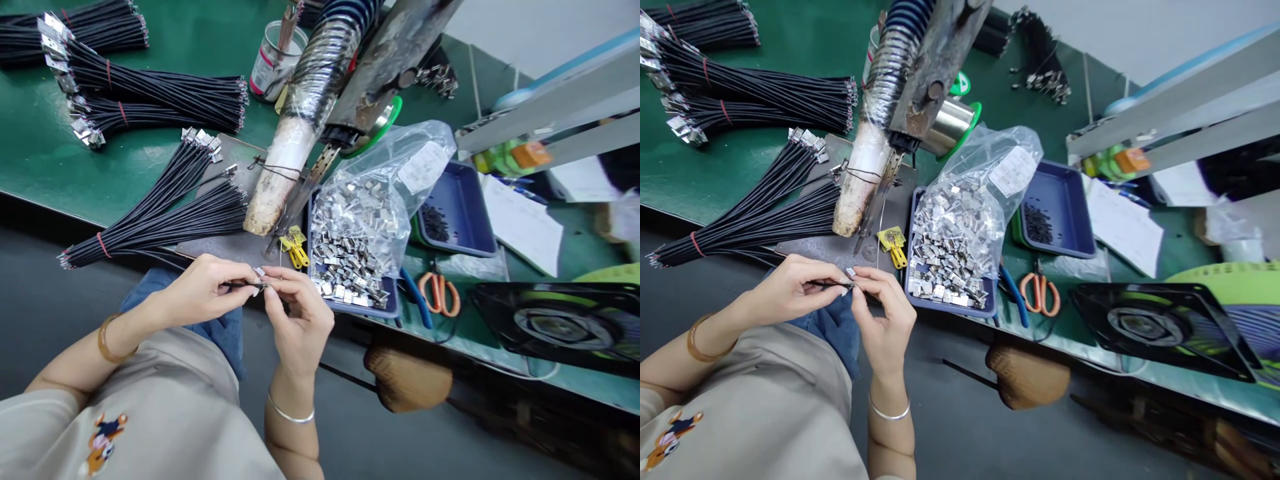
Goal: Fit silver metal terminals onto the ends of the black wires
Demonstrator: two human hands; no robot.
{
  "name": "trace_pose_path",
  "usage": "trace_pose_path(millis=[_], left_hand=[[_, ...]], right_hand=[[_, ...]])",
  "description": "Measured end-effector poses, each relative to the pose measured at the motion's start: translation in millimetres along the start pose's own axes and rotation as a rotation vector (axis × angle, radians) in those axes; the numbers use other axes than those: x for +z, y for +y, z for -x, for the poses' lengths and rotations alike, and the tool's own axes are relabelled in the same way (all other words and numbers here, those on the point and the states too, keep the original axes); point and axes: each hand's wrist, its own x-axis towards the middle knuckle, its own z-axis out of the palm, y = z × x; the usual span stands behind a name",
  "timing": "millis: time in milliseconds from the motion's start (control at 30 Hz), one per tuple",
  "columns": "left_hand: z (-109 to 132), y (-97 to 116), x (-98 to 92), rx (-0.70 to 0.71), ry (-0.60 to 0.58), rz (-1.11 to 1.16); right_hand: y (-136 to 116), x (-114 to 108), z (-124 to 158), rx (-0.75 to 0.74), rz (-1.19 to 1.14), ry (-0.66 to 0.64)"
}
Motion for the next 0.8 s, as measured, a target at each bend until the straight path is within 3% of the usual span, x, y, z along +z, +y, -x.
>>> trace_pose_path(millis=[133, 200, 267, 367, 533, 633, 733, 800], left_hand=[[7, -3, 13.7, 0.165, 0.153, -0.266], [10, -4, 20.0, 0.181, 0.182, -0.297], [11, -2, 21.9, 0.096, 0.171, -0.192], [7, 1, 16.2, -0.153, 0.101, 0.126], [-5, 5, 3.7, -0.485, 0.056, 0.568], [-10, 5, 3.2, -0.524, 0.063, 0.627], [-12, 4, 5.1, -0.491, 0.076, 0.632], [-12, 4, 5.8, -0.470, 0.082, 0.628]], right_hand=[[-3, 5, 2, 0.082, -0.104, 0.047], [-6, 11, 5, 0.080, -0.098, 0.096], [-8, 17, 8, 0.017, -0.016, 0.179], [-7, 24, 9, -0.091, 0.116, 0.244], [0, 18, 4, -0.067, 0.132, 0.300], [-1, 13, 3, -0.201, 0.176, 0.355], [-4, 13, 2, -0.347, 0.260, 0.302], [-5, 14, 3, -0.362, 0.263, 0.272]])
